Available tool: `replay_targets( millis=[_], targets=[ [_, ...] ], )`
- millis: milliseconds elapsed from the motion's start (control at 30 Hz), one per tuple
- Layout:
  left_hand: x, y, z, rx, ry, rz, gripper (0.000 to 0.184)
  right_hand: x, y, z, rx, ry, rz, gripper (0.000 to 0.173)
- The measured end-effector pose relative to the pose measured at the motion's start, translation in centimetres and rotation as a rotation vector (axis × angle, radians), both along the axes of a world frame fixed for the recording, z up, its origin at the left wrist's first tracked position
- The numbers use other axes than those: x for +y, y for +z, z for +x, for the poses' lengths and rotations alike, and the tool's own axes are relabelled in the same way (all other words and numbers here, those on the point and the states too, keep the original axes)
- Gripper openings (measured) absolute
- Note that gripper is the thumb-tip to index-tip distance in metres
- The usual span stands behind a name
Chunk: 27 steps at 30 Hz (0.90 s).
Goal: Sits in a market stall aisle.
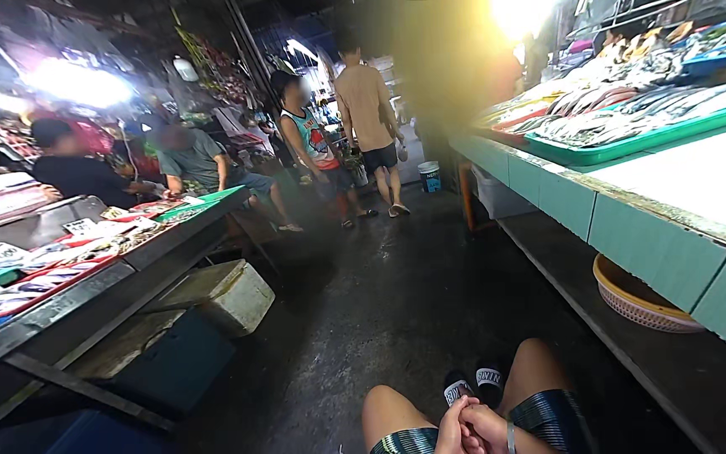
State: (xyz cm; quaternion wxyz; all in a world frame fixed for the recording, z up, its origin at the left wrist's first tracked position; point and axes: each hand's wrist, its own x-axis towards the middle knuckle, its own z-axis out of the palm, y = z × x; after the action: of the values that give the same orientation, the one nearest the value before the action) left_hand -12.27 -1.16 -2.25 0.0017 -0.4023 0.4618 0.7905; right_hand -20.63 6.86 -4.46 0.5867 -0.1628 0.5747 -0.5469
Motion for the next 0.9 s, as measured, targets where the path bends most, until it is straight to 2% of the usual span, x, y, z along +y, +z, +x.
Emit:
replay_targets(
  millis=[100, 200, 333, 500, 900],
  targets=[
    [0.0, 0.0, 0.2, 0.0, 0.011, 0.006, 0.046, -0.1, 0.3, 0.2, -0.019, -0.01, -0.003, 0.033],
    [-0.8, -1.6, 0.3, 0.048, -0.005, 0.024, 0.048, -0.5, -0.2, 0.2, -0.062, -0.02, -0.02, 0.033],
    [-0.5, -0.2, 0.4, -0.007, 0.001, -0.013, 0.047, -0.1, 1.3, 0.4, 0.005, 0.016, 0.015, 0.034],
    [-1.2, -2.5, 0.6, 0.076, -0.003, 0.038, 0.048, -0.9, -1.3, 0.3, -0.097, -0.013, -0.048, 0.033],
    [-1.1, -2.1, 0.6, 0.053, -0.007, 0.038, 0.048, -0.8, -1.0, 0.4, -0.089, -0.022, -0.036, 0.034]
  ],
)
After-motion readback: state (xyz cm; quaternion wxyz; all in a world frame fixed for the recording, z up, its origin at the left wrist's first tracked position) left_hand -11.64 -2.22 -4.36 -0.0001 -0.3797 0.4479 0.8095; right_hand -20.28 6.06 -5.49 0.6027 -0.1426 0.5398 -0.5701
